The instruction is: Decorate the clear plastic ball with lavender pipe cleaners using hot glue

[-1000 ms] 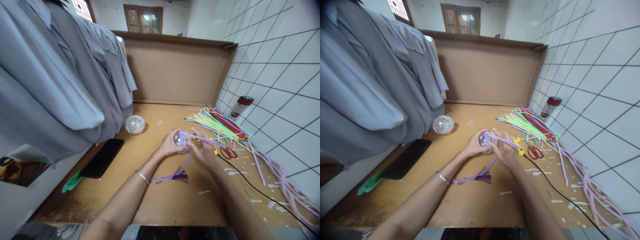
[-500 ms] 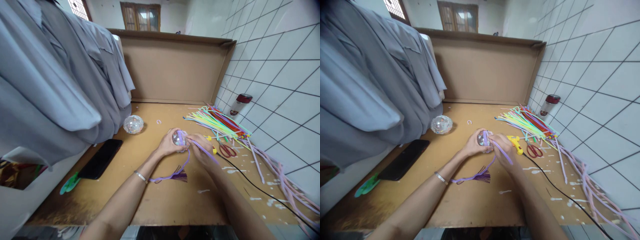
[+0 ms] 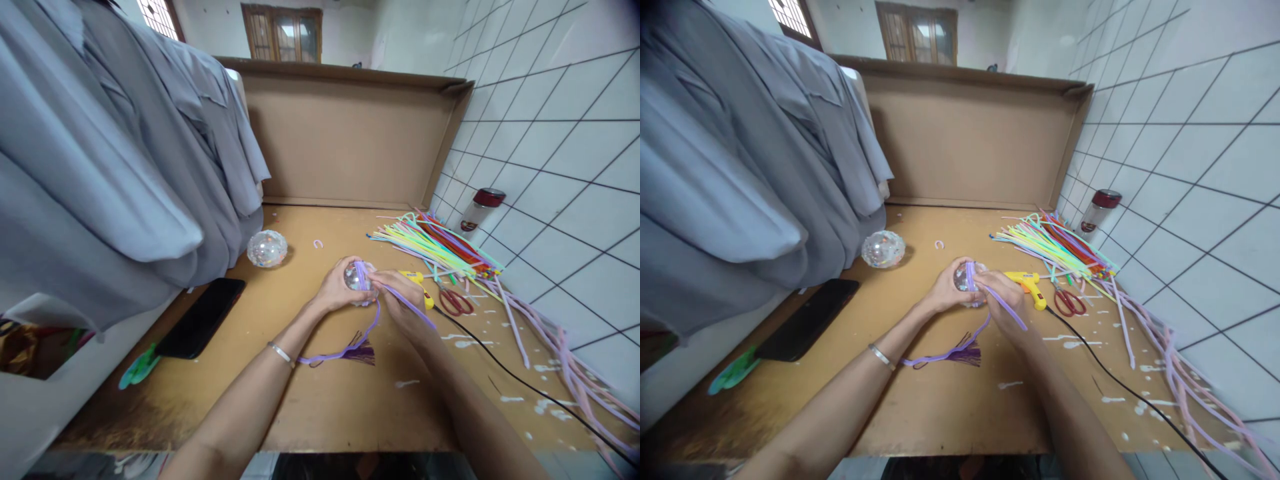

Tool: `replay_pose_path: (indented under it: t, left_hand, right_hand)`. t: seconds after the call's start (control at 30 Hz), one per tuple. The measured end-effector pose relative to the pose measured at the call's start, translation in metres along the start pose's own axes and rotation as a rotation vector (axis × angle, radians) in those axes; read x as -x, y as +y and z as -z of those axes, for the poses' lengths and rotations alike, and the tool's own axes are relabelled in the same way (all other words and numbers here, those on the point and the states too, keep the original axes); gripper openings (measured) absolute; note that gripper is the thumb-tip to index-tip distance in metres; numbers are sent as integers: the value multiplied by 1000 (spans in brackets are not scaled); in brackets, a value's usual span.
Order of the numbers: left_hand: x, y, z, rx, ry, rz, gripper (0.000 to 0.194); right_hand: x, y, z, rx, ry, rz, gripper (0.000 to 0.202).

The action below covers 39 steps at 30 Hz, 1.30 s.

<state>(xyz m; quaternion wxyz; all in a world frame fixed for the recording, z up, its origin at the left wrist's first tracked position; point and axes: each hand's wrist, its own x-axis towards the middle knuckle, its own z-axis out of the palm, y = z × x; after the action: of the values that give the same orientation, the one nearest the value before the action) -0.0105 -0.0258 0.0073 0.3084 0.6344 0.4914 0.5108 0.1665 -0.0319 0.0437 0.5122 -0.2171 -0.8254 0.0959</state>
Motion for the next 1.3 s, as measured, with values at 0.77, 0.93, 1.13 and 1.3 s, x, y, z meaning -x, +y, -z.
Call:
replay_pose_path:
  t: [0.77, 0.93, 1.13, 1.3]
  left_hand:
    - [-1, -4, 3, 96, -26, 1, 74]
    - [-1, -2, 3, 89, -33, 7, 75]
    - [-1, -2, 3, 113, -45, 12, 76]
    - [-1, -4, 3, 112, -45, 7, 75]
  right_hand:
    - [3, 8, -5, -97, -29, -95, 21]
    - [4, 11, -6, -49, -42, -82, 19]
    - [6, 15, -6, -41, -33, -83, 19]
    - [7, 17, -5, -59, -33, -81, 18]
